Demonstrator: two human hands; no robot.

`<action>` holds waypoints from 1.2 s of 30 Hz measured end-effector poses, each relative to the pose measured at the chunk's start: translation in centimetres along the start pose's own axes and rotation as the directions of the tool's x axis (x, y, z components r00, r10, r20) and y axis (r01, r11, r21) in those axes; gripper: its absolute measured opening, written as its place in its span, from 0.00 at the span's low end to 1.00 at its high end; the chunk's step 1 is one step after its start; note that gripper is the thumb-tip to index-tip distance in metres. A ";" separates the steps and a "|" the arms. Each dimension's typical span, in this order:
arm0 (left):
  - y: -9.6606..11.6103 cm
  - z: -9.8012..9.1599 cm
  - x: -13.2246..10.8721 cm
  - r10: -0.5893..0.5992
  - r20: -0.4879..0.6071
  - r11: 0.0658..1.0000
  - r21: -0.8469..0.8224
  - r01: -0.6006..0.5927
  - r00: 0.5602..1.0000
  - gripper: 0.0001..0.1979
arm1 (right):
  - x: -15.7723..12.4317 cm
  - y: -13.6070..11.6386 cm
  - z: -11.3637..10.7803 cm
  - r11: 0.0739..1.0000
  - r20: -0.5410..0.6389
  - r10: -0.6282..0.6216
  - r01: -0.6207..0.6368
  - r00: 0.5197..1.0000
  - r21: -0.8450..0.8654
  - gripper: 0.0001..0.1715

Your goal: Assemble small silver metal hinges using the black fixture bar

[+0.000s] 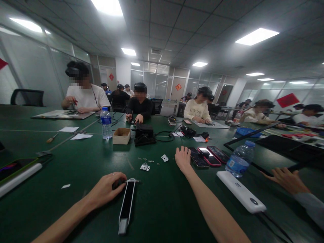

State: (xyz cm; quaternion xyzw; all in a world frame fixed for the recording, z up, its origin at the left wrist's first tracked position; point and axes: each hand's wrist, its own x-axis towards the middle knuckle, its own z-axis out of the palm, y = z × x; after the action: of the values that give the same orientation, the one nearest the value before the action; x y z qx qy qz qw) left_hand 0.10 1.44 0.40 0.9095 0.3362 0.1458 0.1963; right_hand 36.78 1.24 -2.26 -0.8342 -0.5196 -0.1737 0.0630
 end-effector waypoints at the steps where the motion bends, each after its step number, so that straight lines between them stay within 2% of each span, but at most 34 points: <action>1: 0.0 0.0 0.0 0.005 -0.005 1.000 0.001 -0.005 1.000 0.14 | -0.1 0.0 -0.1 1.000 0.001 -0.005 0.005 1.000 0.002 0.20; 4: 0.3 0.0 0.0 0.024 -0.024 1.000 0.005 -0.023 0.999 0.13 | -0.5 0.1 -0.2 0.999 -0.033 -0.041 0.041 0.999 0.020 0.19; 6: 0.6 0.0 0.0 0.033 -0.044 0.999 0.014 -0.033 0.998 0.12 | -0.7 0.1 -0.3 0.996 -0.129 -0.078 0.084 0.989 0.037 0.18; 9: 0.7 0.1 -0.1 0.032 -0.065 0.999 0.013 -0.031 0.997 0.10 | -1.0 -0.4 -0.7 0.980 -0.257 -0.154 0.180 0.954 0.081 0.18; 12: 0.5 0.2 -0.2 0.038 -0.062 0.999 0.001 -0.038 0.997 0.10 | -2.1 -2.1 -1.8 0.930 -0.317 -0.267 0.330 0.910 0.164 0.17; 16: 0.4 0.2 -0.3 0.052 -0.056 0.999 -0.009 -0.052 0.997 0.10 | -4.2 -5.5 -3.0 0.816 -0.286 -0.410 0.489 0.866 0.308 0.15; 19: 0.6 0.1 -0.4 0.053 -0.057 0.998 -0.013 -0.054 0.997 0.10 | -5.3 -7.2 -3.1 0.766 -0.230 -0.468 0.521 0.853 0.376 0.14; 23: 0.6 0.1 -0.6 0.052 -0.075 0.998 -0.018 -0.054 0.996 0.09 | -5.2 -7.7 -2.7 0.770 -0.186 -0.489 0.522 0.852 0.367 0.15; 28: 0.3 0.3 -0.7 0.052 -0.085 0.998 -0.021 -0.054 0.995 0.08 | -4.0 -8.5 -3.0 0.751 -0.116 -0.583 0.588 0.804 0.299 0.14; 31: 0.2 0.4 -0.7 0.049 -0.087 0.998 -0.021 -0.051 0.995 0.09 | -3.6 -9.5 -3.6 0.773 -0.067 -0.587 0.584 0.806 0.249 0.12; 33: 0.3 0.4 -0.7 0.048 -0.087 0.998 -0.024 -0.050 0.995 0.09 | -3.7 -10.0 -3.7 0.780 -0.080 -0.585 0.587 0.807 0.217 0.12; 36: 0.2 0.5 -0.6 0.045 -0.091 0.998 -0.029 -0.048 0.995 0.09 | -4.1 -10.2 -3.6 0.781 -0.188 -0.551 0.582 0.813 0.226 0.12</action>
State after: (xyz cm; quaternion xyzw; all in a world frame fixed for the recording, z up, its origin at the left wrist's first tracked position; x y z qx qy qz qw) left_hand -0.07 0.75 -0.02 0.9064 0.3213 0.1962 0.1916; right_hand 25.31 1.35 -1.18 -0.6114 -0.7606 -0.1574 0.1513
